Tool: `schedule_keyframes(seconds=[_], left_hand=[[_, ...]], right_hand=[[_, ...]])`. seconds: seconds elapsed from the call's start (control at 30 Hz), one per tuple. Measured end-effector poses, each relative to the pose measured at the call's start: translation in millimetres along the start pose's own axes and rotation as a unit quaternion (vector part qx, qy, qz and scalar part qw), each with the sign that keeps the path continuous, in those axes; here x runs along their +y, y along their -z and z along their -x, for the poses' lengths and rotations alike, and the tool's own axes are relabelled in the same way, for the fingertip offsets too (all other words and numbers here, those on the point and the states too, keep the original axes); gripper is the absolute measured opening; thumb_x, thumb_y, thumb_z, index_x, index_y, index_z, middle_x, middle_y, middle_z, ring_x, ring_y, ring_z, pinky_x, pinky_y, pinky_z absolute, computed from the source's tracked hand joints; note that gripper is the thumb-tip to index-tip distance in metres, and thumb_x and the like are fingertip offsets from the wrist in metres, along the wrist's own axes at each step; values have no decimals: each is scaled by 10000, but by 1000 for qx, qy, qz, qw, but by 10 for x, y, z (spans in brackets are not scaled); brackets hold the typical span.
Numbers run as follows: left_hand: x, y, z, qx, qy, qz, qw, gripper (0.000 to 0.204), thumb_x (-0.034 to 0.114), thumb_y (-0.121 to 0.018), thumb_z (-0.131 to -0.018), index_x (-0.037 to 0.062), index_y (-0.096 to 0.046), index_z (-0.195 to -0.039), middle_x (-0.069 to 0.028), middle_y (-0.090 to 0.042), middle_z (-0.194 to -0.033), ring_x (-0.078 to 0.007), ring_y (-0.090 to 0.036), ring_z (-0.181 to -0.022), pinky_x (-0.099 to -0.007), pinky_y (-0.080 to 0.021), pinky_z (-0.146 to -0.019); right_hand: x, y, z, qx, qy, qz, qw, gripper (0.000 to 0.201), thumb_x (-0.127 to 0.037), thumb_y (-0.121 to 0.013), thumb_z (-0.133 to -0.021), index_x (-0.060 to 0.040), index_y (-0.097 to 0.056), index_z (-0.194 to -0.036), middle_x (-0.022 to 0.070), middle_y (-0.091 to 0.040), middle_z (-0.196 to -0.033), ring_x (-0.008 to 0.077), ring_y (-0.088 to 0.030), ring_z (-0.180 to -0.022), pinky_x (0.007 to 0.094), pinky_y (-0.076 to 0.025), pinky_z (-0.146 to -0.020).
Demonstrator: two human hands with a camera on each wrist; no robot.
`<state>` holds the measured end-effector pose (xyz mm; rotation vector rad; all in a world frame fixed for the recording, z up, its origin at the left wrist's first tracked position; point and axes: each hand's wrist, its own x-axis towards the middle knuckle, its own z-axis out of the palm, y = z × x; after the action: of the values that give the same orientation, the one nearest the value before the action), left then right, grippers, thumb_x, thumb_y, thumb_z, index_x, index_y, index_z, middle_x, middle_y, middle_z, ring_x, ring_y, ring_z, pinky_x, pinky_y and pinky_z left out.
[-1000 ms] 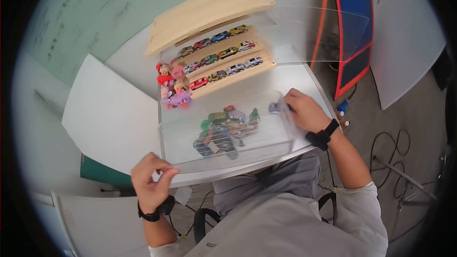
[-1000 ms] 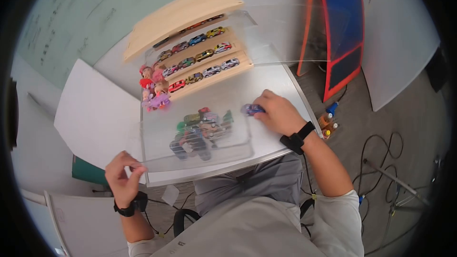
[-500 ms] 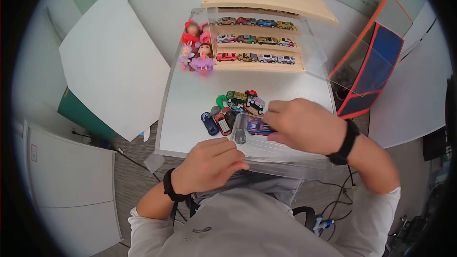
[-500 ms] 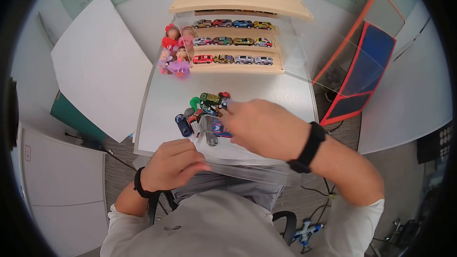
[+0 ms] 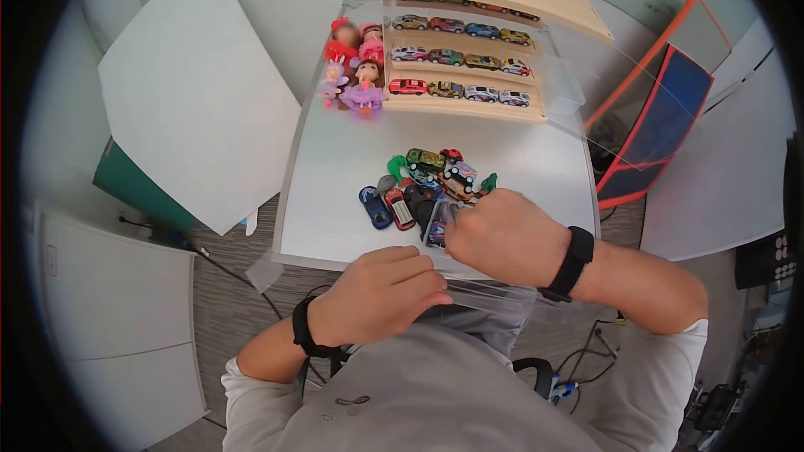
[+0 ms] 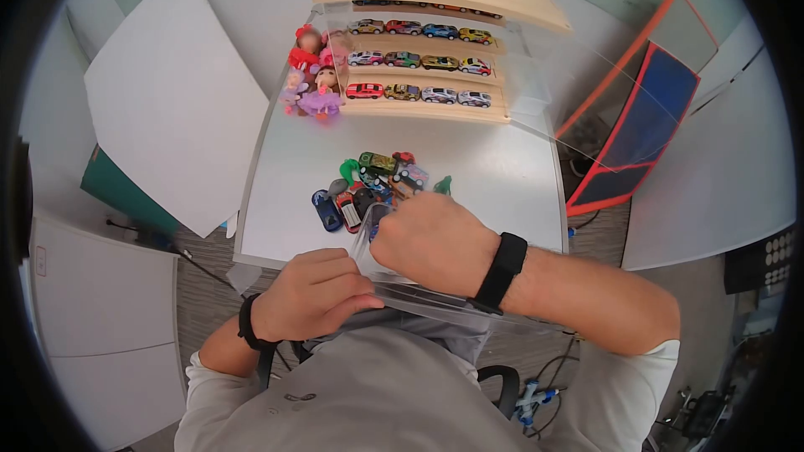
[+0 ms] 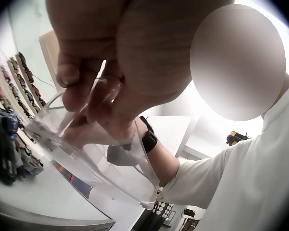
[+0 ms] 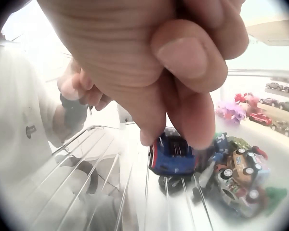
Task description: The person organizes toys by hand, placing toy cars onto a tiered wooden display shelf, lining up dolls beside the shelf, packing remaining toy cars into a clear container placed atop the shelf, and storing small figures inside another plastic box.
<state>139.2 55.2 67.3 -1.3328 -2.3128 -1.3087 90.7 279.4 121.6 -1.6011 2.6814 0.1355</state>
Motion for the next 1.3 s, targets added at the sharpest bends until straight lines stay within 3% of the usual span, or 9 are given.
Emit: schedule_keyframes(seconds=[0.13, 0.2, 0.3, 0.37, 0.63, 0.87, 1.03, 1.2, 1.3], left_hand=[[-21, 78, 19, 5, 2, -11, 1000, 244, 120, -897, -773, 54, -687, -879, -76, -577, -752, -274, -580, -671, -378, -445, -585], [-51, 239, 63, 17, 23, -10, 1000, 244, 117, -901, -768, 51, -691, -872, -77, -591, -745, -271, -588, -669, -372, -448, -582], [-72, 618, 275, 18, 86, 12, 996, 219, 101, -880, -809, 26, -685, -877, -78, -619, -749, -246, -611, -670, -346, -473, -609], [-85, 894, 449, 53, 210, 14, 976, 217, 48, -886, -796, 8, -678, -843, -66, -647, -747, -176, -605, -668, -304, -466, -627], [-224, 1254, 763, 212, 270, 28, 939, 187, -65, -843, -778, -8, -686, -861, -29, -650, -781, -98, -566, -708, -247, -434, -668], [-344, 1172, 647, 211, 291, 30, 933, 178, -71, -844, -779, 5, -700, -850, -27, -662, -803, -94, -567, -720, -244, -436, -672], [-294, 1185, 637, 156, 257, -3, 954, 174, -40, -867, -767, 12, -723, -849, -38, -686, -790, -100, -568, -687, -249, -434, -637], [-307, 1146, 586, 105, 220, -4, 970, 182, 24, -895, -760, 43, -734, -842, -28, -679, -743, -121, -572, -633, -269, -423, -570], [-270, 1082, 385, 67, 194, -2, 979, 176, 31, -890, -766, 39, -731, -841, -37, -670, -747, -149, -582, -633, -282, -432, -566]], right_hand=[[227, 20, 9, 56, 12, -70, 996, 251, -244, -729, -929, -54, -709, -766, 93, -654, -636, 292, -690, -606, 364, -550, -564], [496, 212, 10, 135, -33, -291, 946, 279, -289, -764, -973, -37, -752, -855, 86, -688, -663, 222, -667, -575, 321, -533, -575], [908, 246, 91, 112, -277, -443, 845, 151, -161, -762, -978, -11, -773, -990, 41, -718, -722, 77, -635, -637, 267, -524, -620], [1168, -74, 189, 123, -261, -425, 858, 146, -151, -759, -973, -22, -770, -1043, 48, -728, -794, 92, -648, -673, 269, -529, -629], [1197, -1038, -134, 237, -83, -243, 937, 350, -86, -744, -904, -73, -709, -1252, 136, -704, -1147, 326, -689, -1001, 416, -570, -834], [1050, -1137, -605, 158, -212, -264, 927, 321, -252, -781, -807, -67, -746, -1067, 135, -751, -925, 340, -735, -900, 423, -574, -803], [1120, -923, -609, 122, -185, -295, 929, 274, -266, -788, -796, -39, -769, -947, 140, -766, -927, 309, -731, -860, 420, -574, -781], [1279, -286, -347, 312, -225, -337, 859, 219, -107, -821, -829, -17, -790, -1026, 61, -769, -900, 166, -695, -823, 324, -536, -732], [1018, 370, -190, 244, -231, -394, 855, 202, -66, -804, -851, -7, -788, -1044, 34, -769, -901, 135, -689, -813, 332, -536, -716]])
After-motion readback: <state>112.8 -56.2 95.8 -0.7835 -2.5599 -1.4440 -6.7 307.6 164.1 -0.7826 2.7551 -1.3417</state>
